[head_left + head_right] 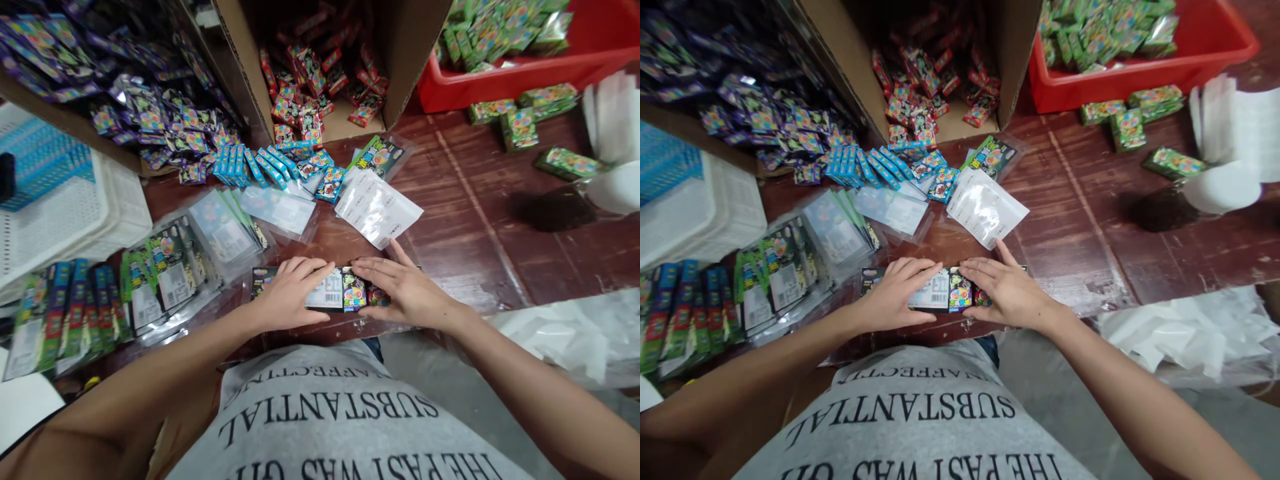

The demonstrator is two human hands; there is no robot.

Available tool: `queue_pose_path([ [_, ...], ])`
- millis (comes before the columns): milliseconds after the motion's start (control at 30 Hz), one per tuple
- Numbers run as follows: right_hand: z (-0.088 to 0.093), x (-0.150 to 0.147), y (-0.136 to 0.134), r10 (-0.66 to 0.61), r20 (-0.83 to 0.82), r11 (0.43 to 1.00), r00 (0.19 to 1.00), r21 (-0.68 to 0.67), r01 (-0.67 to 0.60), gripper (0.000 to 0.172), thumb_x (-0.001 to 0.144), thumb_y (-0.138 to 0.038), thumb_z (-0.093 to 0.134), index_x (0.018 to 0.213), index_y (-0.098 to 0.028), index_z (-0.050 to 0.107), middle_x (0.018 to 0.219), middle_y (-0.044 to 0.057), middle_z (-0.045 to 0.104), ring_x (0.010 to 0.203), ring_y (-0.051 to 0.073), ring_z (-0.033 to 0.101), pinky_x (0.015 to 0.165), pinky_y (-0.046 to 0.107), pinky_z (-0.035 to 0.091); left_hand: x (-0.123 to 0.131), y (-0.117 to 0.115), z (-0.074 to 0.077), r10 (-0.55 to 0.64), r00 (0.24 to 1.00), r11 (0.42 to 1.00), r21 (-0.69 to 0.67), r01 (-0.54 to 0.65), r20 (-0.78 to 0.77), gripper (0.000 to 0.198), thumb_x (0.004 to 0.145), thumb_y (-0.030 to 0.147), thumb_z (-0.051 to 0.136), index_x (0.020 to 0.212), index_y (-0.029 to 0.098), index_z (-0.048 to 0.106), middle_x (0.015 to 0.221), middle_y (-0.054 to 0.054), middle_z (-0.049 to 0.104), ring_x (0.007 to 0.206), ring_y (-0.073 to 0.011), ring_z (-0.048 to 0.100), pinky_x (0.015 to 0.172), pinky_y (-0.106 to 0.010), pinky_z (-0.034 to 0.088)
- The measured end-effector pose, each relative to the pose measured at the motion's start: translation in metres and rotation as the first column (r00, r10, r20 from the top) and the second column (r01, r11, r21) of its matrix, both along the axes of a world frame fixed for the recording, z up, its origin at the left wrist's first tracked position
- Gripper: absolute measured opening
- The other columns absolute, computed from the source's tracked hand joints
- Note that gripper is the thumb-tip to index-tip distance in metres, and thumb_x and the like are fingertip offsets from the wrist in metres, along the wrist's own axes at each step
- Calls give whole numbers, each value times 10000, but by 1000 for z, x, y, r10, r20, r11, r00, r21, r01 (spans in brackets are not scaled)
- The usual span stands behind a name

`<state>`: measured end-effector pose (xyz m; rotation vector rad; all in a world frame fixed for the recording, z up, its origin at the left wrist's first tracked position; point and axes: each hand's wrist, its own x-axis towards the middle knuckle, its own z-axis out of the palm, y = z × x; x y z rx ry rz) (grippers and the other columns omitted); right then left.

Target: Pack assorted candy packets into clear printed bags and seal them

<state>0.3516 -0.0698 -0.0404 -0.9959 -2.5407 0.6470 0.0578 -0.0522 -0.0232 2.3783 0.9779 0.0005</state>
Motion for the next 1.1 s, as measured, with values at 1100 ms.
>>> queue_pose_path([
  [1100, -5, 11, -3, 54, -197, 995, 979, -73, -70, 725, 837, -465, 769, 1474, -257, 494, 1450, 117, 573, 1293, 300, 491, 1068, 523, 448, -1, -1, -3, 6, 997, 998, 66, -11, 80, 953, 752, 574, 791, 1537, 235, 373, 1464, -121, 512, 1309, -327, 457, 1102, -485, 351],
])
